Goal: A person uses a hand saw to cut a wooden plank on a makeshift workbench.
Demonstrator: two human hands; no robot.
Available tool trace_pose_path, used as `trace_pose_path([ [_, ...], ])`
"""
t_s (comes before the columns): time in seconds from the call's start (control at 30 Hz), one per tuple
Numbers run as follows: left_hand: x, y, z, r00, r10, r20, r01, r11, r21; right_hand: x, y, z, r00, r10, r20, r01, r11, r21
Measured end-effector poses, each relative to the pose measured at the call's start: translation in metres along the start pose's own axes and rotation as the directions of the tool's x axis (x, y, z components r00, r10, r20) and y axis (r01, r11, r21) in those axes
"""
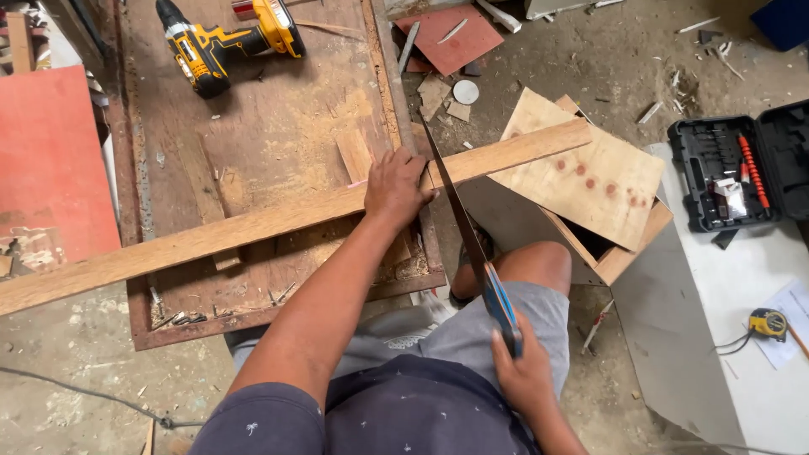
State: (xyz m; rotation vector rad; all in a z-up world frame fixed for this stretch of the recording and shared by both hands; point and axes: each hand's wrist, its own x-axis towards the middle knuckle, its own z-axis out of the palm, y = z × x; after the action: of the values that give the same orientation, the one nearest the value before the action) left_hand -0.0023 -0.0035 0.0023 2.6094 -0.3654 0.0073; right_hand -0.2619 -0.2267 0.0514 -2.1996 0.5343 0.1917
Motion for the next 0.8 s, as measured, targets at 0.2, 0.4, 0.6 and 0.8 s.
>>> trace_pose_path([
  [0.2,0.001,-0.007,0.007,1.0,0.019,-0.006,-0.019,1.0,-0.017,0.042,0.001,0.02,0.998,0.057,-0.028,-0.058,0.998,-0.01],
  [0.4,-0.001,-0.003,-0.002,0.999,0.031,-0.009,-0.031,1.0,0.003,0.149,-0.059,0.073,0.958,-0.263,-0.112,0.278,0.949,0.15],
  [0.6,-0.002,0.012,-0.02,1.0,0.014,0.023,-0.014,1.0,-0.005,0.07,-0.043,0.03,0.986,-0.164,-0.025,0.166,0.978,0.124],
  [0.8,-0.003,0.034,-0.038,0.954,-0.201,0.223,0.22,0.973,-0.065,-0.008,-0.026,-0.021,0.988,0.125,0.09,-0.122,0.992,-0.035],
])
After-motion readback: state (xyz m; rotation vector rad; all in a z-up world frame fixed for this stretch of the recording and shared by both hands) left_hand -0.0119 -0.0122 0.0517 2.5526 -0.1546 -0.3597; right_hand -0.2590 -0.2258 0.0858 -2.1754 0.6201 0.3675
